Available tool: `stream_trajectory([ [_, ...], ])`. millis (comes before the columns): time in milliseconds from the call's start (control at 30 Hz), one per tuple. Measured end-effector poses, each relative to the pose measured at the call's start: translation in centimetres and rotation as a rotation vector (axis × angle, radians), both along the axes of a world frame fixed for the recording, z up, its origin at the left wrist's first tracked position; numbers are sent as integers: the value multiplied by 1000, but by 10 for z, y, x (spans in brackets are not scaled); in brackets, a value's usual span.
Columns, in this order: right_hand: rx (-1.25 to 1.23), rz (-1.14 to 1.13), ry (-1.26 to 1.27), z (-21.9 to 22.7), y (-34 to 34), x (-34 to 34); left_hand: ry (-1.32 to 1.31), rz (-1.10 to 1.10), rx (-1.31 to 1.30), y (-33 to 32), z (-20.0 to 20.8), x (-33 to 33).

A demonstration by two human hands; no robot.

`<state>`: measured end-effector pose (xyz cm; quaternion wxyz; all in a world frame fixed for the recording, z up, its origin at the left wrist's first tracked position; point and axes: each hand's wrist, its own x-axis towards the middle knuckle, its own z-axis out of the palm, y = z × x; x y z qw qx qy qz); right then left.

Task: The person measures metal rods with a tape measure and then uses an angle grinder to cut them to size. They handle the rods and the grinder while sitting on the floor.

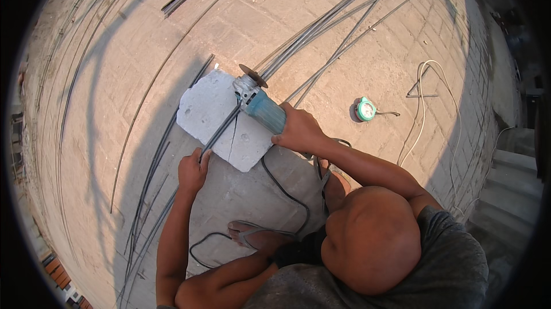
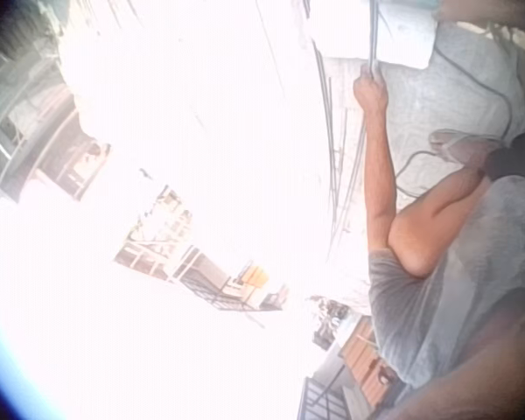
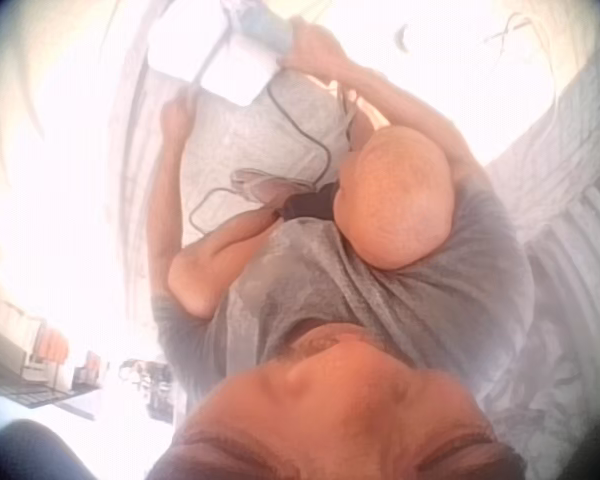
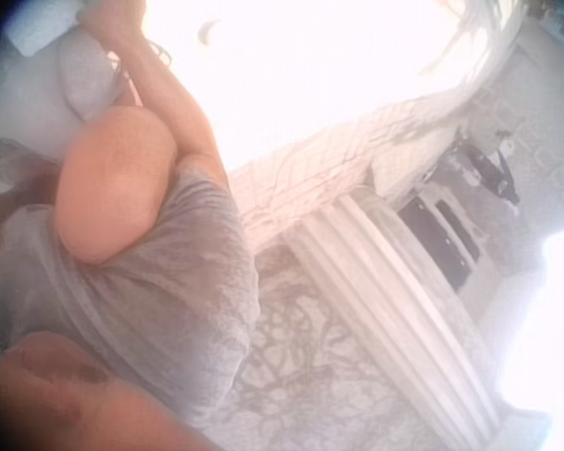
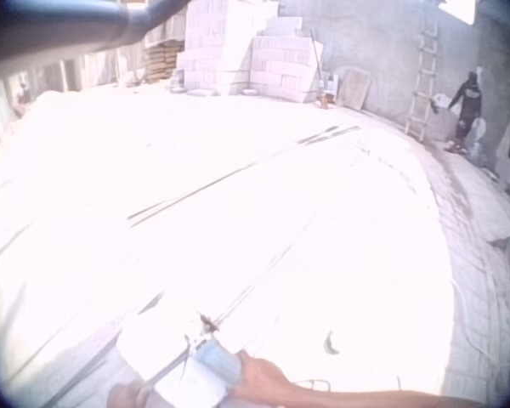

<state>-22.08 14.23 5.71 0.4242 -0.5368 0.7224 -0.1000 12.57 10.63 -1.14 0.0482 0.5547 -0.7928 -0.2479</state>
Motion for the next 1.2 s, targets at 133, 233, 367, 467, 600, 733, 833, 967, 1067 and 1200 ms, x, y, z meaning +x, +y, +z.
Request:
stream_trajectory([
  [133, 22, 5, -11, 2, -2, 0, 11, -24, -46, 0, 1, 1],
  [233, 35, 14, 2, 3, -4, 1, 13, -14, -33, 0, -1, 2],
  [367, 39, 13, 6, 6, -4, 2, 10, -3, -13, 0, -2, 2],
  [467, 39, 13, 12, 6, -4, 2, 6, 5, -9, 0, 0, 1],
  [600, 42, 5, 12, 7, -4, 3, 6, 4, -18, 1, -2, 2],
  [733, 54, 2, 8, 7, -3, 3, -3, -7, 0, 1, 1, 2],
  [833, 46, -2, 13, 5, -2, 3, 13, -19, -18, 1, 1, 1],
  [967, 53, 4, 23, 5, -4, 2, 7, -32, -44, 0, -4, 2],
  [1067, 60, 1, 38, 5, -5, 2, 6, -41, -50, -1, -5, 2],
  [1200, 79, -3, 54, 10, -9, 7, -17, -29, -29, -2, -3, 2],
])
